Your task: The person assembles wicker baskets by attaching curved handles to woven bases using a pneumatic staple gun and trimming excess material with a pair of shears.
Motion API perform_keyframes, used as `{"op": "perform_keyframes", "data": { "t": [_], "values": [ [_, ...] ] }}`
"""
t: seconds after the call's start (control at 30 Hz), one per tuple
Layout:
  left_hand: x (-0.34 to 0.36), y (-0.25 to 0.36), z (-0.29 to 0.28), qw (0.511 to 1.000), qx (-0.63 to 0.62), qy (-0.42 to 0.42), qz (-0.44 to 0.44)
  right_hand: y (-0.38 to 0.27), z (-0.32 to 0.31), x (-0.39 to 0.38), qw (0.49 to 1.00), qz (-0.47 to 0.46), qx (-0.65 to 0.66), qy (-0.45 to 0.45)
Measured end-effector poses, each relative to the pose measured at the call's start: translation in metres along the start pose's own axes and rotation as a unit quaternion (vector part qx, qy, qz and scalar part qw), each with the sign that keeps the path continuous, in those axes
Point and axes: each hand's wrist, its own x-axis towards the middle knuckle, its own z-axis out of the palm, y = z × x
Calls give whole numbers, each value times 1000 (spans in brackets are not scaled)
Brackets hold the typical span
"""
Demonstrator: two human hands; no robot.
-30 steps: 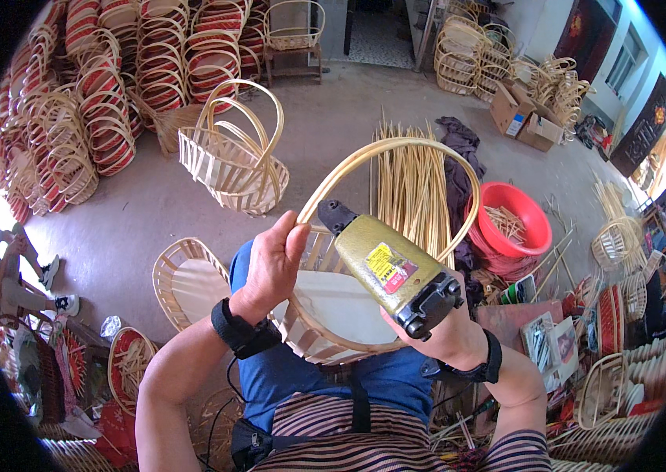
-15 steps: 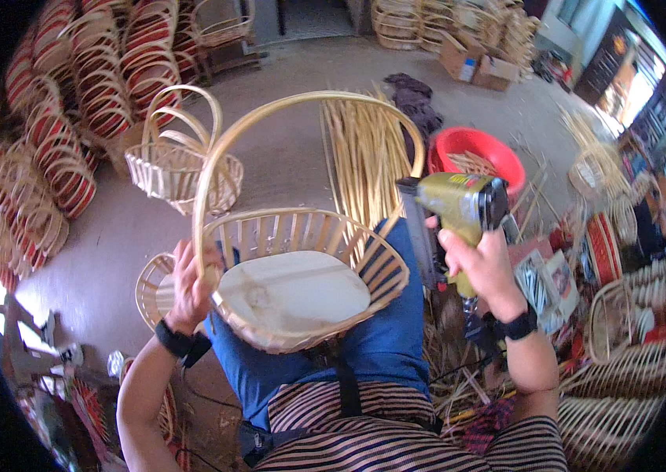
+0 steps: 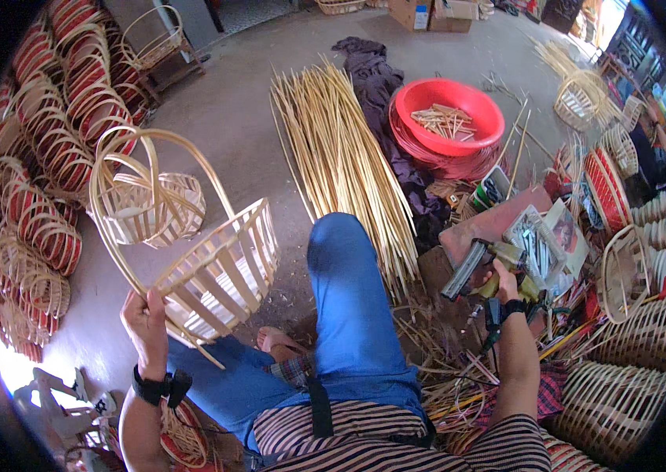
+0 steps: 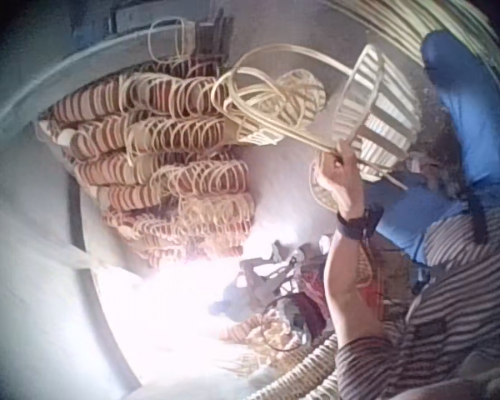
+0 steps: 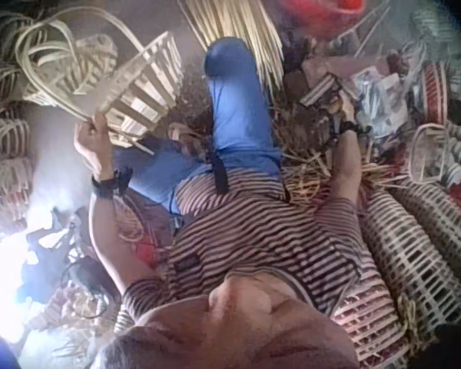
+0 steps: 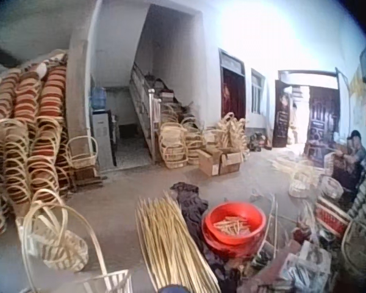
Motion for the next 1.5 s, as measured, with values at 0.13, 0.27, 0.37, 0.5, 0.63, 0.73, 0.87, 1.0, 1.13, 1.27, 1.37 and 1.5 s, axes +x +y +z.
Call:
{"op": "perform_keyframes", "data": {
  "t": [0.13,0.27,0.37,0.5,0.63,0.73,0.87,1.0,1.13,1.27,1.37,1.5],
  "values": [
    [-13,-13,-7,999,15,-34,17,1,23,-19,885,-135,-400,197],
    [-31,-12,-13,992,7,-78,-96,1,88,-30,783,-410,-449,129],
    [-38,-5,-18,981,14,-87,-173,39,159,-29,837,-322,-434,-93],
    [-45,-8,-27,971,32,-92,-217,107,241,-26,766,-188,-538,-298],
    [-58,-23,-48,969,66,-82,-223,162,282,-11,732,-85,-599,-314],
    [-57,-17,-46,981,48,-93,-165,177,281,10,755,-57,-548,-357],
    [-56,-17,-35,970,34,-117,-211,169,253,2,887,-92,-385,-237],
    [-53,-8,-18,975,-68,-64,-204,101,217,-40,957,50,-167,-230],
    [-44,3,-6,983,-20,-113,-144,39,180,-68,929,194,-99,-298],
    [-31,7,6,978,9,-182,-98,1,175,-91,886,203,-69,-411],
    [-22,21,17,973,-2,-206,-99,-22,195,-137,837,193,-80,-505],
    [-20,31,52,978,-12,-210,-14,-26,221,-188,754,146,-255,-587]
  ]
}}
